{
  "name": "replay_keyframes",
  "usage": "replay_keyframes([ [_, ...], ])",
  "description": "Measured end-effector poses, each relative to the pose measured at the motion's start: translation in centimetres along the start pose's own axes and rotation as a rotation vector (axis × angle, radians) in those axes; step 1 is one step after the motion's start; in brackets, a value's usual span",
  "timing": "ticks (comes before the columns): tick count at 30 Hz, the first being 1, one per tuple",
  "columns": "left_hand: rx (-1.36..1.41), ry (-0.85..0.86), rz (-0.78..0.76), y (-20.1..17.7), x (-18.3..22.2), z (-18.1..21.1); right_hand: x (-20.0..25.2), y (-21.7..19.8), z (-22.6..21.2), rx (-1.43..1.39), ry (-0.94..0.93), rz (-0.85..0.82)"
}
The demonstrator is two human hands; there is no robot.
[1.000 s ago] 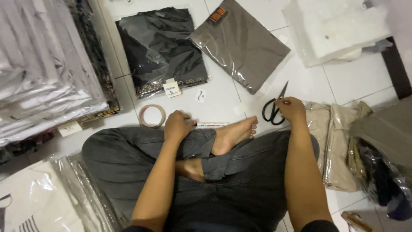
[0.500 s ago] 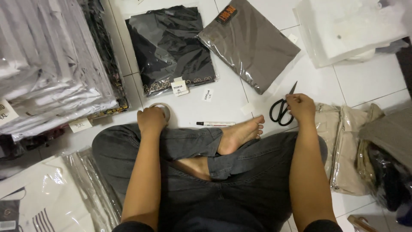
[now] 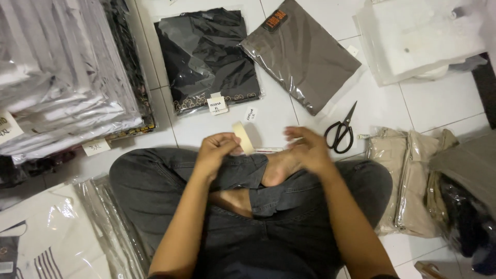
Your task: Labeling and packing shirts into plastic bags for shipping
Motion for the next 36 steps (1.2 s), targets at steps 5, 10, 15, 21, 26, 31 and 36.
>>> replay_keyframes([
  [5, 0.157, -0.056, -0.174, 1.9, 0.5, -3.0, 1.4, 4.1, -3.5, 0.170, -0.298, -0.243],
  [10, 0.004, 0.139, -0.346, 2.2, 0.8, -3.1, 0.4, 2.9, -1.6, -0.088, -0.356, -0.097],
  [15, -0.053, 0.229, -0.443, 2.7, 0.7, -3.7, 0.8, 2.3, 1.3, -0.214, -0.152, -0.083],
  [21, -0.097, 0.353, -0.500, 3.9, 1.7, -1.6, 0.7, 1.4, -0.2, 0.003, -0.181, 0.033],
  [26, -0.313, 0.592, -0.379, 5.2, 3.1, 1.2, 0.6, 1.8, -0.7, 0.158, -0.254, 0.040],
  [31, -0.572, 0.778, -0.303, 5.6, 4.2, 2.2, 0.8, 2.3, -1.5, 0.223, -0.237, 0.004],
  [36, -0.617, 0.848, -0.233, 5.1, 3.8, 1.7, 0.8, 2.7, -0.5, 0.181, -0.142, -0.037],
])
Point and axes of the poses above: each hand's wrist, its own x-axis away from the middle knuckle, its own y-axis out of the palm, z = x × y, the point moved 5 cm from there along -x, towards the middle knuckle, and after that the axes turned 1 degree about z, right-handed, at the moved point
